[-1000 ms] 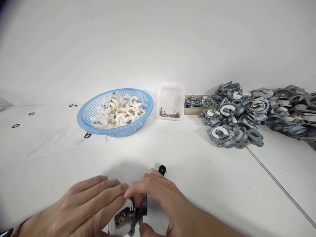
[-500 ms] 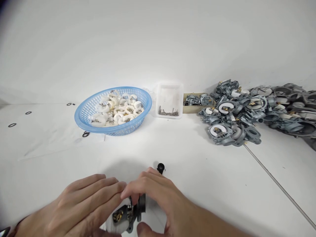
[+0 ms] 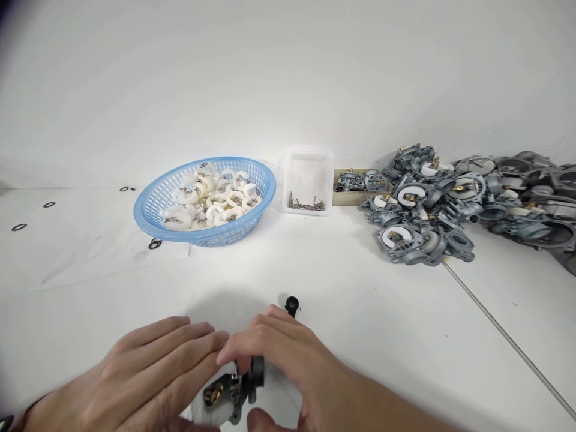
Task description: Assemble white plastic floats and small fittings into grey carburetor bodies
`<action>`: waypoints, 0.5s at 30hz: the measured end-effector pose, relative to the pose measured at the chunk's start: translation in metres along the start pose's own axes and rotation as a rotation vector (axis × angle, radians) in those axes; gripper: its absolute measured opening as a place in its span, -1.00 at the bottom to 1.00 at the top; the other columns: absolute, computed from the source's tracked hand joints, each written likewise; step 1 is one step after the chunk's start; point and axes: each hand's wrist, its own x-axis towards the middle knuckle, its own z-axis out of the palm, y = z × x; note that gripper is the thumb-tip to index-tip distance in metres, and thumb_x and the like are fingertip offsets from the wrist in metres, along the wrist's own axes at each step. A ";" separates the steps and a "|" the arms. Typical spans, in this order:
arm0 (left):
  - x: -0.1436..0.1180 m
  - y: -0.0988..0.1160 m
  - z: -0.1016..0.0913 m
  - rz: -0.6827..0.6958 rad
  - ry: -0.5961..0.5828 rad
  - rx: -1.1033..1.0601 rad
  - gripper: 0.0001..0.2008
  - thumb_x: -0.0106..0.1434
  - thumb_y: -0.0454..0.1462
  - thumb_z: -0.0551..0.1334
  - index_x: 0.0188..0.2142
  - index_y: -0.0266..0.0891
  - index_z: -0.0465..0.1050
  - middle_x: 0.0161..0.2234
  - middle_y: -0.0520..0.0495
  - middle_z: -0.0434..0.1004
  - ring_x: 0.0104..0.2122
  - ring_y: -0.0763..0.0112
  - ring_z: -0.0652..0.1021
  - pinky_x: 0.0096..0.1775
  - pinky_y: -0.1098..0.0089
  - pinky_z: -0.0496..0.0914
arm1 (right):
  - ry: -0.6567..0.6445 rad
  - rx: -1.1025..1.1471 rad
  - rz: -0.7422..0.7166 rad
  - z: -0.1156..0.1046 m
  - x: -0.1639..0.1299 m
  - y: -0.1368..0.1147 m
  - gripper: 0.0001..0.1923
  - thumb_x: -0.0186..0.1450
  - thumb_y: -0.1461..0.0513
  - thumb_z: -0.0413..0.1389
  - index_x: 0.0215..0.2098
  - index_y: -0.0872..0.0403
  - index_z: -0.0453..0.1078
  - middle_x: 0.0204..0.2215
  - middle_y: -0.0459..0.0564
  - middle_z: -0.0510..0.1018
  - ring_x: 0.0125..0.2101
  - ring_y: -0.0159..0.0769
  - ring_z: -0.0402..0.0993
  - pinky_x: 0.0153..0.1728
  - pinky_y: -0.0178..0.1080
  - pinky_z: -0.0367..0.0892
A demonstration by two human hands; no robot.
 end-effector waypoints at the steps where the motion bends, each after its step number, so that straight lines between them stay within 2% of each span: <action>1: 0.001 0.000 0.000 -0.001 0.000 0.002 -0.67 0.67 -0.12 0.17 0.04 -0.40 0.52 -0.14 -0.13 0.79 -0.17 0.21 0.76 -0.17 0.24 0.63 | -0.009 -0.005 -0.006 0.000 0.000 0.000 -0.35 0.04 0.42 0.13 0.06 -0.18 0.49 -0.15 -0.21 0.62 -0.11 -0.25 0.61 0.34 -0.16 0.27; 6: 0.005 -0.001 0.000 0.007 0.026 0.010 -0.67 0.65 -0.14 0.18 -0.04 -0.42 0.56 -0.20 -0.13 0.79 -0.26 0.22 0.76 -0.24 0.25 0.65 | -0.040 -0.049 -0.059 -0.001 0.000 0.000 -0.36 0.14 0.42 0.18 0.15 -0.17 0.44 -0.04 -0.15 0.65 -0.01 -0.21 0.63 0.43 -0.13 0.17; 10: 0.001 -0.002 0.002 0.014 0.035 0.005 -0.68 0.58 -0.11 0.29 -0.06 -0.38 0.61 -0.16 -0.14 0.79 -0.22 0.19 0.77 -0.28 0.22 0.69 | -0.066 -0.094 -0.130 -0.002 0.000 0.005 -0.43 0.24 0.38 0.19 0.19 -0.10 0.42 -0.01 -0.04 0.65 0.05 -0.15 0.61 0.42 -0.08 0.21; 15: -0.005 -0.002 0.006 0.018 0.051 -0.003 -0.66 0.49 -0.08 0.39 -0.04 -0.39 0.63 -0.13 -0.15 0.79 -0.18 0.16 0.77 -0.31 0.20 0.71 | -0.048 -0.071 -0.204 -0.001 0.004 0.009 -0.42 0.23 0.38 0.19 0.20 -0.11 0.39 -0.02 -0.07 0.63 0.01 -0.20 0.60 0.33 -0.13 0.30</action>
